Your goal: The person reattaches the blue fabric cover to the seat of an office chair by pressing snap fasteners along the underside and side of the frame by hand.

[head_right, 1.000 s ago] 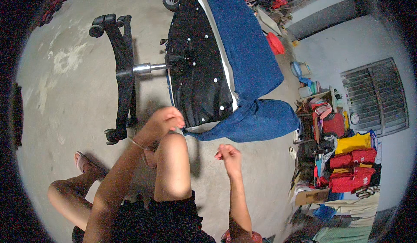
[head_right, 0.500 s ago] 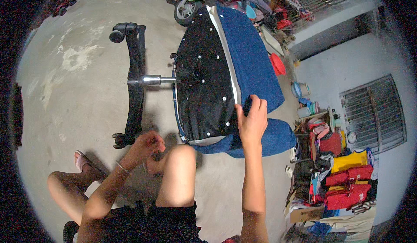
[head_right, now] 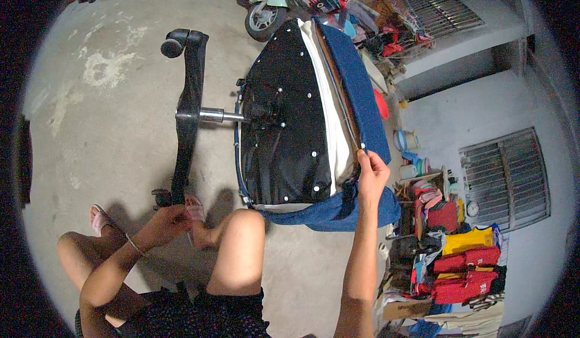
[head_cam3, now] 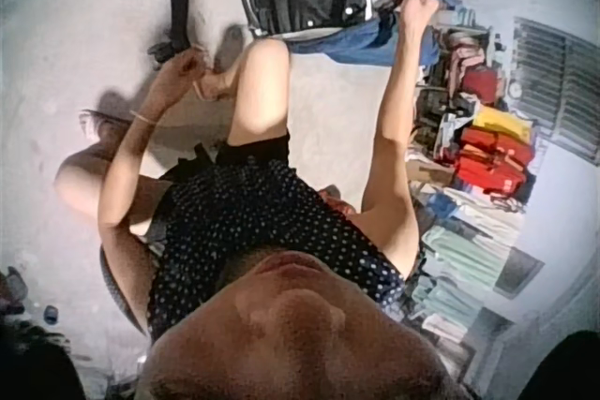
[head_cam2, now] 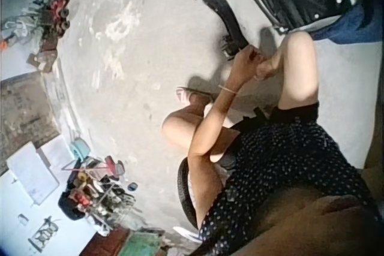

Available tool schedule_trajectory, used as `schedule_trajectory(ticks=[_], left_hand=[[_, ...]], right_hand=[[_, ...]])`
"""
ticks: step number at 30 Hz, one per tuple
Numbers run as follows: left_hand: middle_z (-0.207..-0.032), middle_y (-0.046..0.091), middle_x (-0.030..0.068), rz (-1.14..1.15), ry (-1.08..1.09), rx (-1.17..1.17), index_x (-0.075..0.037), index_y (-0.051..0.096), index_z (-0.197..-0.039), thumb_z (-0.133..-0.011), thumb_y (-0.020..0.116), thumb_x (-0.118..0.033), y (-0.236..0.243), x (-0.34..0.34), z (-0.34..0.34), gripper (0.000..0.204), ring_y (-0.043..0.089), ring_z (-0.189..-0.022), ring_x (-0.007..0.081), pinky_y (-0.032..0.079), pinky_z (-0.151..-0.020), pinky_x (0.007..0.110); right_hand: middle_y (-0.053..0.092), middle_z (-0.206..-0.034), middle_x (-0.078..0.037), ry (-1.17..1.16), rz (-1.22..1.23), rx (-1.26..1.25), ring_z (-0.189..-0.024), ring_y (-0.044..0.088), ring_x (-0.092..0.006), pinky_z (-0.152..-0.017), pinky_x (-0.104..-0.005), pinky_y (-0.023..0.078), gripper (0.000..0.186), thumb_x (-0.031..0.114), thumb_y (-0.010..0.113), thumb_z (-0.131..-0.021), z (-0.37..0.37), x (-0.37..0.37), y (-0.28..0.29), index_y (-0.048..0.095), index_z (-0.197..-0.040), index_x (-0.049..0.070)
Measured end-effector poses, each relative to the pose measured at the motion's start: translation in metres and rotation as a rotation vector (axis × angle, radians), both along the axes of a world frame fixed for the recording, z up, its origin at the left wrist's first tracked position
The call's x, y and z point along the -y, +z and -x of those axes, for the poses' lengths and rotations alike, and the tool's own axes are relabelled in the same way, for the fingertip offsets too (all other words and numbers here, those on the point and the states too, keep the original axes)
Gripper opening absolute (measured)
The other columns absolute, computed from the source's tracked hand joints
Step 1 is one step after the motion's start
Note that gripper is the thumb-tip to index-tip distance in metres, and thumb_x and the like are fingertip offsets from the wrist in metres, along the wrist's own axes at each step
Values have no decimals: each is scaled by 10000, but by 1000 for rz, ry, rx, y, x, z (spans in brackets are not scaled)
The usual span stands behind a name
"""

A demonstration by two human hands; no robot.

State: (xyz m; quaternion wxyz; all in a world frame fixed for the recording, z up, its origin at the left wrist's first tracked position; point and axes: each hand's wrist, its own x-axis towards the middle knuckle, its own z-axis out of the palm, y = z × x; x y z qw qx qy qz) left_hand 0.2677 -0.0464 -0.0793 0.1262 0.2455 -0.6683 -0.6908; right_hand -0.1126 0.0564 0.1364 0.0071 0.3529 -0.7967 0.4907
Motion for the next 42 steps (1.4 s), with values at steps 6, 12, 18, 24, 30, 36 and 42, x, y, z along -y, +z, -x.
schedule_trajectory(ticks=[6, 12, 18, 24, 30, 36, 42], left_hand=[[-732, 598, 74, -40, 42, -9, -4, 545, -821, -817, 567, -26, 7, 5, -9, 31, 578, -690, 132, 468, -636, 289], [-750, 602, 79, 69, -11, 72, -4, 561, -820, -803, 585, -40, 5, 0, -9, 47, 571, -679, 142, 467, -636, 294], [-763, 604, 97, 80, -34, -3, -12, 571, -831, -801, 598, -84, -10, -7, -3, 83, 570, -688, 162, 465, -630, 308], [-752, 600, 108, 6, -16, 61, -12, 571, -855, -810, 585, -115, -21, -15, -10, 114, 569, -678, 174, 454, -612, 313], [-734, 599, 102, 50, -59, 20, -9, 565, -848, -815, 571, -102, -2, -15, -6, 99, 571, -658, 169, 453, -604, 309], [-743, 608, 112, 99, -72, -21, -12, 544, -818, -822, 563, -88, 4, -20, 0, 78, 588, -655, 202, 459, -604, 310], [-722, 605, 107, 142, -68, -94, -19, 538, -825, -824, 562, -94, -9, -29, 10, 79, 584, -639, 197, 462, -600, 302]], right_hand=[[542, -736, -31, 114, -79, -424, -667, 486, -94, -577, -226, 391, 124, 22, 630, -790, -21, 6, -8, 616, -873, -69], [540, -740, -139, 270, -317, -902, -599, 550, -292, -542, -349, 450, 135, -24, 604, -754, -43, 14, -23, 605, -889, -21], [515, -642, -77, 163, -345, -603, -548, 482, -124, -496, -263, 403, 121, 24, 588, -766, -29, 9, -25, 579, -880, -16], [518, -751, 59, 248, -154, -26, -652, 433, -14, -576, -162, 346, 51, 34, 562, -834, -15, 13, -23, 586, -869, 5], [486, -716, 17, 295, -277, -307, -620, 433, -48, -545, -197, 353, 75, 16, 580, -806, -16, 8, -26, 585, -876, -8], [502, -699, -116, 317, -401, -757, -551, 491, -215, -524, -311, 414, 91, 10, 614, -767, -31, 19, -26, 581, -850, -8], [496, -691, -101, 284, -306, -745, -542, 468, -179, -516, -284, 397, 101, -4, 619, -756, -26, 16, -37, 583, -849, -24]])
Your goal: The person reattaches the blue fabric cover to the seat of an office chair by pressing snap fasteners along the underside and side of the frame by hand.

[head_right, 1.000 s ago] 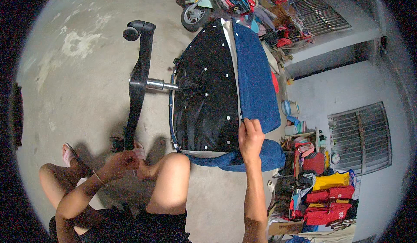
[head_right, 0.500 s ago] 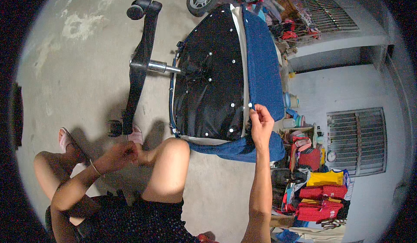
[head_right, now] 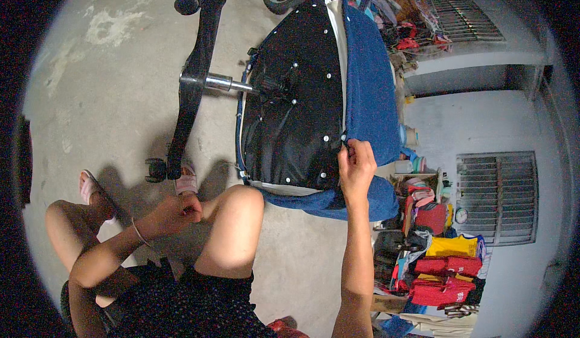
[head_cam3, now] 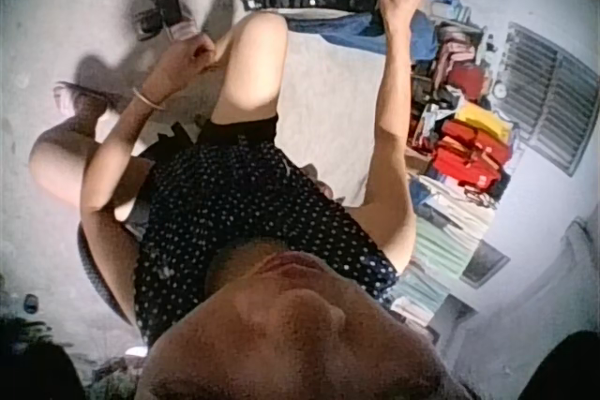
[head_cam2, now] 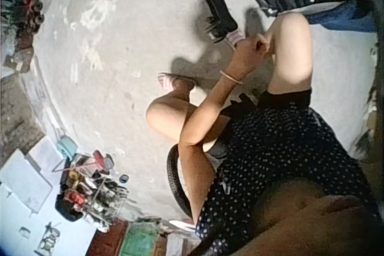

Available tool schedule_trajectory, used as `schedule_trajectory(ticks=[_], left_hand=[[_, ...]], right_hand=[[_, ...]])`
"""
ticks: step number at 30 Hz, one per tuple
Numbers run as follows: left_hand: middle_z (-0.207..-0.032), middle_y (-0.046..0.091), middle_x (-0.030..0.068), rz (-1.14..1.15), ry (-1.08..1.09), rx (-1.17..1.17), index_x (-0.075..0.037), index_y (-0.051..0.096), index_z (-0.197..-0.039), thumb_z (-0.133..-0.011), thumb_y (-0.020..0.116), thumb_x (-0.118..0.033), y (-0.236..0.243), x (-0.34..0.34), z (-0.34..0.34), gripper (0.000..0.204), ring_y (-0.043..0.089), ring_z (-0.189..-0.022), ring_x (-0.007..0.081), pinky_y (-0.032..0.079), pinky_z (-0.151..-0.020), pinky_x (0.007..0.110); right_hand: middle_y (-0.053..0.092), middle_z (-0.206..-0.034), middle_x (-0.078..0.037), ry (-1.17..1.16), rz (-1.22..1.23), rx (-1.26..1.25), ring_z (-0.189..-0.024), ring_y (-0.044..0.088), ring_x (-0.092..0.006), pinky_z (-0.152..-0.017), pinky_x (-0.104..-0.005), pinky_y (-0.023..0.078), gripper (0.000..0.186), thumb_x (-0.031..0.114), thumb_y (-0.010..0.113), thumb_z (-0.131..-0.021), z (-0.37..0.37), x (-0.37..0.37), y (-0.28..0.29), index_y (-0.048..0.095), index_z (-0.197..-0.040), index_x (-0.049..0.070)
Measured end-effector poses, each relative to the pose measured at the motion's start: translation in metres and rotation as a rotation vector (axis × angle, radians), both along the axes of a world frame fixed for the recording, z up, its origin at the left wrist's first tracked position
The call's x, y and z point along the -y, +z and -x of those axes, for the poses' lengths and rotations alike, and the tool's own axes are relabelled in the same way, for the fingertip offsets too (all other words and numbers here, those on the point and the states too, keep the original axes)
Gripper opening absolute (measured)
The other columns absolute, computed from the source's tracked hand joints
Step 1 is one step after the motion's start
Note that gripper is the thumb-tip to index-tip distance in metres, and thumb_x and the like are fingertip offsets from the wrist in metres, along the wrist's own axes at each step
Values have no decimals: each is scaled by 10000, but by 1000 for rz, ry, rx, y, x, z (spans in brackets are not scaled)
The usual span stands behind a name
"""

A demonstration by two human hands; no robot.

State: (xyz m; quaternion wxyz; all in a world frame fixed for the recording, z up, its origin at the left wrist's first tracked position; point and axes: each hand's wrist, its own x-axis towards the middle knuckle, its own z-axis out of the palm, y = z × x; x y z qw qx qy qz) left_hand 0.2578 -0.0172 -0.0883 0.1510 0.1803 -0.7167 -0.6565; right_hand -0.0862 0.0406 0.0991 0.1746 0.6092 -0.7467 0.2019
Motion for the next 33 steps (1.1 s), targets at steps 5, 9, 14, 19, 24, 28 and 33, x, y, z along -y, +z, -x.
schedule_trajectory(ticks=[5, 9, 14, 19, 24, 28, 33], left_hand=[[-665, 584, 72, -41, 31, -51, -15, 543, -802, -827, 557, -91, 26, 14, 28, 81, 552, -600, 134, 449, -565, 278], [-678, 572, 49, -264, 159, -457, -3, 558, -820, -837, 547, -45, 61, 24, 114, 47, 537, -638, 71, 440, -566, 247], [-817, 637, 49, -307, 302, -446, -11, 604, -968, -885, 549, -114, 116, 25, 231, 143, 602, -704, 99, 506, -590, 242], [-695, 643, 133, -511, 441, -447, 31, 609, -796, -785, 657, -206, 133, 22, 289, 241, 630, -631, 186, 482, -567, 313], [-709, 540, 4, -833, 145, -477, -75, 515, -728, -870, 591, -185, 132, 24, 291, 195, 523, -644, 75, 445, -566, 225], [-734, 513, -18, -998, 182, -599, -87, 502, -724, -873, 576, -150, 126, 18, 286, 178, 519, -684, 71, 451, -603, 239], [-709, 478, -34, -970, 186, -705, -83, 484, -725, -876, 567, -137, 110, 13, 284, 181, 501, -667, 69, 444, -595, 232]], right_hand=[[464, -689, -17, -42, 43, 415, -571, 389, -68, -506, -210, 332, 87, 2, 631, -767, 8, -6, 3, 593, -838, -31], [457, -697, -1, -16, 69, 445, -589, 389, -58, -514, -199, 326, 71, -1, 626, -779, 5, -6, 4, 587, -825, -37], [477, -710, -2, -17, 112, 483, -590, 399, -57, -516, -199, 325, 71, -13, 631, -774, 1, -8, 3, 604, -835, -37], [508, -747, -4, 56, 154, 540, -614, 424, -56, -530, -193, 339, 73, -22, 620, -782, 0, 0, -2, 616, -855, -32], [519, -767, -6, -8, 158, 528, -630, 442, -63, -534, -193, 349, 57, -21, 603, -796, -5, -9, 0, 612, -852, -22], [531, -754, -18, 27, 279, 523, -608, 448, -68, -511, -202, 349, 28, -7, 598, -797, -10, -5, -13, 602, -824, -13], [544, -687, -38, 6, 296, 282, -546, 452, -90, -473, -222, 348, 14, 5, 590, -798, -13, -2, -15, 601, -792, -2]])
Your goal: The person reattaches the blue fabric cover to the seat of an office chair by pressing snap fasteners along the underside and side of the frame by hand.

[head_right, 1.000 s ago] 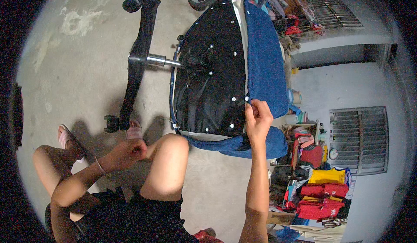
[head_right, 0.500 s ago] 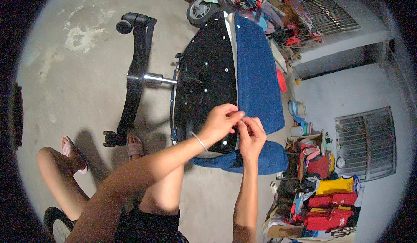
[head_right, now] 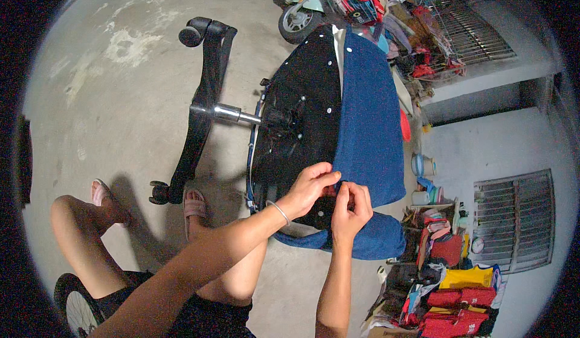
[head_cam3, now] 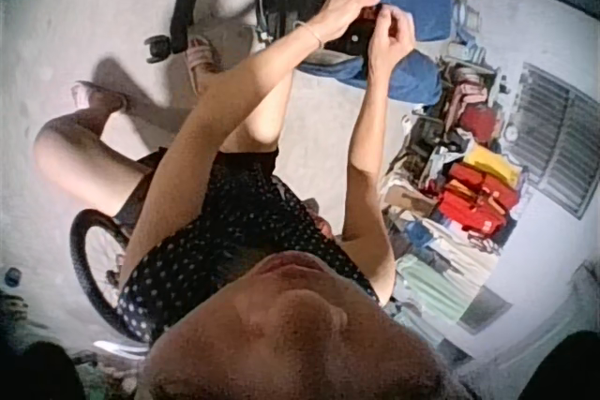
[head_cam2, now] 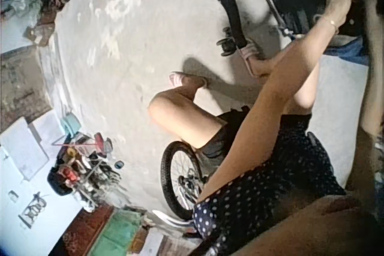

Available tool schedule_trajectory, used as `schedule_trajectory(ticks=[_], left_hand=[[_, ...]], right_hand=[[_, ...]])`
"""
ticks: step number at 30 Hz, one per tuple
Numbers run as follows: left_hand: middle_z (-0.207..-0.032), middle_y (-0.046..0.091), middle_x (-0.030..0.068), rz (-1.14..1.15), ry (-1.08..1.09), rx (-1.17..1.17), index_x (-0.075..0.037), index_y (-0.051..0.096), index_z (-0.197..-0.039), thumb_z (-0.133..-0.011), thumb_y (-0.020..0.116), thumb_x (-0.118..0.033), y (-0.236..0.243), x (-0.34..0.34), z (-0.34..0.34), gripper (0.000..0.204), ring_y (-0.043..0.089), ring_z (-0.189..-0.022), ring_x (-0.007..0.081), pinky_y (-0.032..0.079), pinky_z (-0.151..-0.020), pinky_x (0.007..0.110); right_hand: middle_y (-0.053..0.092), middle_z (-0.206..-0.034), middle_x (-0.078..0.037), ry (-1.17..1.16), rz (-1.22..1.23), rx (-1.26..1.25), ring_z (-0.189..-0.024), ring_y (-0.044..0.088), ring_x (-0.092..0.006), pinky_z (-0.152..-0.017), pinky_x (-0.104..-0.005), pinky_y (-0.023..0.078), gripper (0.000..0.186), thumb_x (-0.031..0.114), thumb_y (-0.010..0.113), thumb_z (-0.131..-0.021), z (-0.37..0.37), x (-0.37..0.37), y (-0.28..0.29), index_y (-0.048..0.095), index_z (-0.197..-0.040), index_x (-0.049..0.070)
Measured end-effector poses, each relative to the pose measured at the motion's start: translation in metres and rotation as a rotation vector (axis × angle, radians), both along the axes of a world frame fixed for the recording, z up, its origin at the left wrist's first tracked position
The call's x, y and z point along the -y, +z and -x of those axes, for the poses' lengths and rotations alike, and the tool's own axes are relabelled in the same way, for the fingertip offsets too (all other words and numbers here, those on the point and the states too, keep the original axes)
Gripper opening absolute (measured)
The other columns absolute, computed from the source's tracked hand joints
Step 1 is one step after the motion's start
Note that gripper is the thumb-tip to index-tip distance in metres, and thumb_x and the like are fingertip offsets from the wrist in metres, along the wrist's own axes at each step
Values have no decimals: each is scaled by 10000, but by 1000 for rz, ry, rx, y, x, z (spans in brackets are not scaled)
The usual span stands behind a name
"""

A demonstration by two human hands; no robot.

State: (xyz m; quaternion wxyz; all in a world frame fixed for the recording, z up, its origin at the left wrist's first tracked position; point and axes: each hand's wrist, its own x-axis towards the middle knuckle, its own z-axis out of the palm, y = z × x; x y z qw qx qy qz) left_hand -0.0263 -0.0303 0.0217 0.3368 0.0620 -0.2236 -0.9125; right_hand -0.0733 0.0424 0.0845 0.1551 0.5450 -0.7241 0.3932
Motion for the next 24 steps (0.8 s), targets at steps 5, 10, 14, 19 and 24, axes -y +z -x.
schedule_trajectory(ticks=[5, 10, 14, 19, 24], left_hand=[[-652, 514, 4, 325, 187, 223, -28, 475, -730, -880, 557, -134, -3, -2, -6, 201, 482, -573, 64, 432, -511, 255], [-603, 521, 52, 519, 223, 339, 2, 470, -753, -866, 569, -150, -6, 6, -10, 214, 533, -562, 91, 462, -479, 267], [-601, 512, 54, 483, 183, 277, 0, 448, -762, -872, 566, -155, -9, 6, -7, 223, 542, -546, 110, 471, -475, 273], [-604, 512, 97, 545, 185, 304, 1, 444, -771, -874, 570, -154, -2, 9, -8, 224, 508, -532, 150, 423, -514, 324], [-577, 492, 99, 543, 234, 277, -3, 450, -740, -860, 585, -167, -10, 16, -8, 244, 483, -513, 155, 394, -487, 321]], right_hand=[[542, -628, -33, -65, -127, -57, -516, 454, -85, -464, -219, 356, 59, 33, 616, -803, 9, 4, 8, 605, -757, -2], [585, -660, -86, -44, -210, -120, -533, 523, -126, -497, -263, 421, 179, 136, 683, -791, 6, 61, 42, 606, -822, -22], [596, -800, -154, -172, -469, -308, -699, 588, -323, -605, -395, 460, 452, 417, 635, -799, 27, 145, 61, 573, -901, -18], [609, -910, -224, -429, -705, -594, -835, 616, -390, -717, -440, 505, 600, 515, 625, -759, 49, 231, 59, 490, -967, -32], [628, -928, -231, -478, -762, -571, -865, 620, -390, -732, -451, 505, 544, 406, 639, -775, 74, 275, 58, 443, -1042, -25]])
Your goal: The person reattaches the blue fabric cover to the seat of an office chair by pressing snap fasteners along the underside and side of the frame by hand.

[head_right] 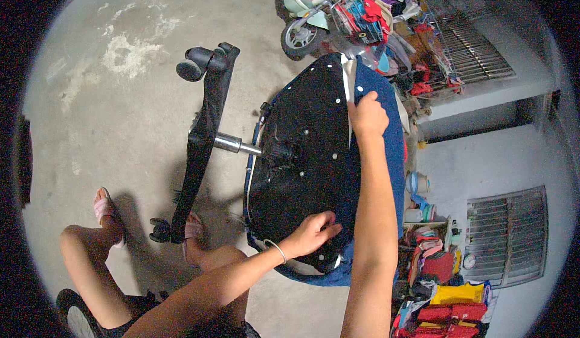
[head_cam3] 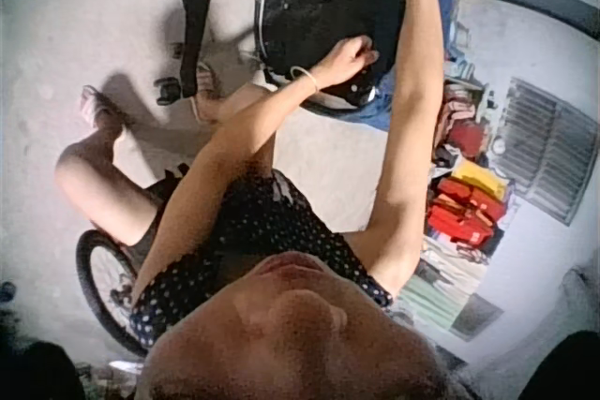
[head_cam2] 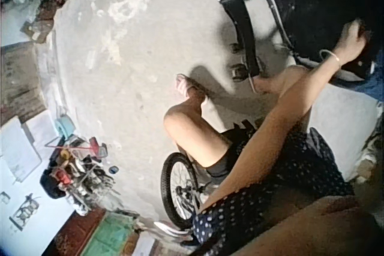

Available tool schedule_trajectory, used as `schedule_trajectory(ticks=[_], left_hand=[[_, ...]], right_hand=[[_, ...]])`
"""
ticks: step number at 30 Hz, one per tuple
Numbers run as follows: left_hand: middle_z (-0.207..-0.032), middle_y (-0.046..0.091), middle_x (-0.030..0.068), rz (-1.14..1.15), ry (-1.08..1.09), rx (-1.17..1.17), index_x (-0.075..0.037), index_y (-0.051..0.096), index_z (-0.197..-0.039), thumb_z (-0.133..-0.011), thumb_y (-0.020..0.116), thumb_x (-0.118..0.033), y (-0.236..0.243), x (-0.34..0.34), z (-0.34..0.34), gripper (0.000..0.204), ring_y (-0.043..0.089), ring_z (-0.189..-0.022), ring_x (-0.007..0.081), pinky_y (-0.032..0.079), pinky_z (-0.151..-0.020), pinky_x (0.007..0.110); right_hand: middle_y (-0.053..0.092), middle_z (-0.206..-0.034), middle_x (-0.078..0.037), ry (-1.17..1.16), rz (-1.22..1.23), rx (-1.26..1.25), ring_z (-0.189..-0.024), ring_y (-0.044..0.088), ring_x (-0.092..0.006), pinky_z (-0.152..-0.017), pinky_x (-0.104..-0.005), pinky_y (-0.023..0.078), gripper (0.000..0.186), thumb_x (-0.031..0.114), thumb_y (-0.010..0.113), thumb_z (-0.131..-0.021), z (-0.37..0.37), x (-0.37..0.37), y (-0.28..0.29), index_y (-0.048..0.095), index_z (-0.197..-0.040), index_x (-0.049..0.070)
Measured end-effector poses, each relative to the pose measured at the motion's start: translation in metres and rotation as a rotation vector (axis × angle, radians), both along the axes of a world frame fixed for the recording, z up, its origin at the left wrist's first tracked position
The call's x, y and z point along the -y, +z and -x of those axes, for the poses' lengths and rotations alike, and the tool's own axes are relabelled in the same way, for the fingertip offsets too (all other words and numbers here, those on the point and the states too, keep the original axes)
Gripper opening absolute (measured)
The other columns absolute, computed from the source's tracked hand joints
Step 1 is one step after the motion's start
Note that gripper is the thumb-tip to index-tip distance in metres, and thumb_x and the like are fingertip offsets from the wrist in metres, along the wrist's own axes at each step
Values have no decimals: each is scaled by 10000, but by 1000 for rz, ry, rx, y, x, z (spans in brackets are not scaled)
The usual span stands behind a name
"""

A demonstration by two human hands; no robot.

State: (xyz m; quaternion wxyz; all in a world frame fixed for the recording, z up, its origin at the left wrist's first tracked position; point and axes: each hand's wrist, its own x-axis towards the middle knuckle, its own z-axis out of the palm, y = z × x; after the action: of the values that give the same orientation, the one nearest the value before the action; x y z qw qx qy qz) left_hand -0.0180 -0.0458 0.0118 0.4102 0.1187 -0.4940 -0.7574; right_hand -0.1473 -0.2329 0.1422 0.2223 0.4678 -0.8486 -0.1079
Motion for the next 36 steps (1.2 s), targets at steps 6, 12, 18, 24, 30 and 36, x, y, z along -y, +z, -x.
schedule_trajectory(ticks=[6, 12, 18, 24, 30, 36], left_hand=[[-610, 503, 94, 2, -94, -86, -3, 451, -772, -870, 573, -190, -9, 1, 15, 244, 510, -531, 150, 411, -498, 313], [-626, 499, 98, -102, -264, -181, 2, 423, -773, -875, 568, -204, -14, 3, 12, 272, 494, -555, 138, 416, -518, 316], [-642, 525, 96, -46, -248, -228, 10, 457, -764, -856, 599, -177, -16, 10, 13, 253, 494, -587, 142, 421, -548, 313], [-701, 593, 6, -259, -624, -284, -32, 586, -809, -887, 569, -189, -21, 36, 9, 176, 548, -614, 71, 457, -553, 224], [-684, 593, 33, -368, 35, -318, -12, 575, -780, -884, 509, -80, -17, 157, 32, 140, 561, -579, 84, 472, -511, 220], [-673, 617, 131, -227, 351, 264, 30, 617, -750, -801, 646, -259, -16, 221, 97, 295, 607, -566, 186, 497, -534, 284]], right_hand=[[599, -774, -261, 423, 290, 186, -786, 602, -405, -694, -459, 464, 221, 184, 555, -780, 36, 13, 0, 617, -876, -5], [579, -672, -226, 488, 258, 354, -654, 589, -386, -590, -412, 450, 197, 182, 566, -788, 15, 15, -19, 624, -839, 1], [606, -753, -227, 522, -31, 62, -731, 589, -407, -645, -474, 463, 149, 157, 538, -786, 16, 16, -31, 577, -787, 13], [625, -692, -163, 478, 80, 442, -622, 610, -226, -589, -327, 454, 168, 93, 591, -764, 41, 14, -30, 631, -874, -26], [584, -716, -5, 402, 117, 765, -659, 506, -67, -607, -215, 409, 139, 45, 575, -804, 38, 9, -11, 597, -902, -51], [531, -637, -6, 339, 301, 813, -573, 452, -52, -520, -201, 368, 191, 46, 598, -730, 45, 14, -19, 569, -882, -65]])
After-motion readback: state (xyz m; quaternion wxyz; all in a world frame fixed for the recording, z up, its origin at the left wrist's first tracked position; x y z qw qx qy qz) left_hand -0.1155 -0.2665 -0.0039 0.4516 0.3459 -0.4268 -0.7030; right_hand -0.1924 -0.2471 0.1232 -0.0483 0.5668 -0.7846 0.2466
